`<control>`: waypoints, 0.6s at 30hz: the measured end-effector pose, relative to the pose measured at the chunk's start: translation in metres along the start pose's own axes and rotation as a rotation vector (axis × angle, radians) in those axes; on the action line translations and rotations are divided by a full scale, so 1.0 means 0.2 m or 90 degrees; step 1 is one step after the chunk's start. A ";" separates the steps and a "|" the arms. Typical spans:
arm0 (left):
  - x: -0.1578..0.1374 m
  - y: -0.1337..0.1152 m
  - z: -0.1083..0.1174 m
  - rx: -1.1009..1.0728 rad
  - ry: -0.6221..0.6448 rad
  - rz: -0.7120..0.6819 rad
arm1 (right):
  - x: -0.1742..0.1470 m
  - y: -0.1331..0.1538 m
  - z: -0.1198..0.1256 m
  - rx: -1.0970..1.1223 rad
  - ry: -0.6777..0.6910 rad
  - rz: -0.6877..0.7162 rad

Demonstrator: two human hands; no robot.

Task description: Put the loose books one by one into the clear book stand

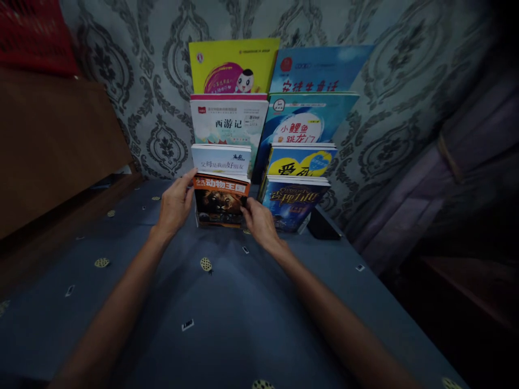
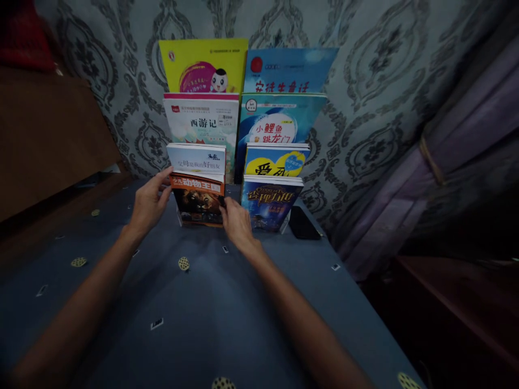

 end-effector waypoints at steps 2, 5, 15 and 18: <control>0.00 0.00 0.00 -0.005 -0.008 0.003 | 0.00 -0.01 -0.01 0.002 -0.001 -0.001; -0.01 0.01 0.01 -0.013 -0.022 0.009 | 0.00 -0.03 -0.03 0.005 -0.002 -0.010; 0.00 0.05 0.00 -0.089 -0.029 0.047 | -0.01 -0.04 -0.03 0.039 -0.014 -0.020; -0.01 0.07 -0.02 -0.123 -0.018 0.077 | -0.01 -0.04 -0.02 0.077 -0.044 -0.008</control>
Point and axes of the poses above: each hand's wrist, its own x-axis towards the middle knuckle, its own z-axis out of the back of the hand, y = z × x, the point moved 10 cm from there along x, towards the middle knuckle, and after that the axes turned 2 degrees about -y, right-handed, at the moved point
